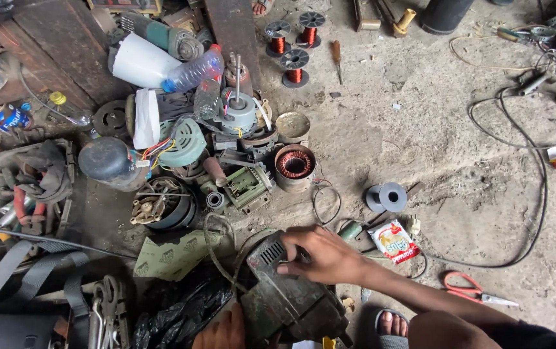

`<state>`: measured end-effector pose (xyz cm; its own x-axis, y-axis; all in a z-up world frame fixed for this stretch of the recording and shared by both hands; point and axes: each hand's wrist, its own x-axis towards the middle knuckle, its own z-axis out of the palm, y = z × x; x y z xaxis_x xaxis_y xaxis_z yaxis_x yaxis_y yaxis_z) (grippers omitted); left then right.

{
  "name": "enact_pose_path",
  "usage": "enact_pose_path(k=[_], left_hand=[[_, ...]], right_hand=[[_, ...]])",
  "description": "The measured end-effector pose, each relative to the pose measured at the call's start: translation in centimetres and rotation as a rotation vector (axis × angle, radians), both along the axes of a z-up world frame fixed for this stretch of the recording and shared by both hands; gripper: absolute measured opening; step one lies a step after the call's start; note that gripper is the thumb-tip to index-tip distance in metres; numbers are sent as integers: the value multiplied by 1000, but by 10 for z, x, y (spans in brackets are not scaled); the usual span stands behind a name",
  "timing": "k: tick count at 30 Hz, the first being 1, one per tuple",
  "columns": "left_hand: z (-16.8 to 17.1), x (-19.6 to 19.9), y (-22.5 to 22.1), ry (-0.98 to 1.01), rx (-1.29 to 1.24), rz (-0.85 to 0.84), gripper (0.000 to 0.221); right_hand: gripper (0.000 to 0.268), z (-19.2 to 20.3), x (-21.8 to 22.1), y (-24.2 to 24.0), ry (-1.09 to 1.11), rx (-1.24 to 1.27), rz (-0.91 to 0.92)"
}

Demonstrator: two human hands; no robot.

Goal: Manually sanding the surface of a metal device casing using a piece of sandpaper to smooth the finish.

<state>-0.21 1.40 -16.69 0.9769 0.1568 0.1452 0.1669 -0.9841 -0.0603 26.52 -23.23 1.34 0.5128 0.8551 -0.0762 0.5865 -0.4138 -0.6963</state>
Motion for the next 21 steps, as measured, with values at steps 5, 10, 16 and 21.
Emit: enact_pose_path(k=[5,10,16,21], left_hand=[[7,2,0,66,-79,56,111],[-11,0,7,53,-39,20,123],[-14,3,6,-61,30,-21,83],[-35,-5,14,-48,43,-28,89]], right_hand=[[43,16,-2,-18,62,111,180],[39,-5,8,7,3,20,52],[30,6,-5,-28,98,43,153],[40,1,6,3,29,158,-16]])
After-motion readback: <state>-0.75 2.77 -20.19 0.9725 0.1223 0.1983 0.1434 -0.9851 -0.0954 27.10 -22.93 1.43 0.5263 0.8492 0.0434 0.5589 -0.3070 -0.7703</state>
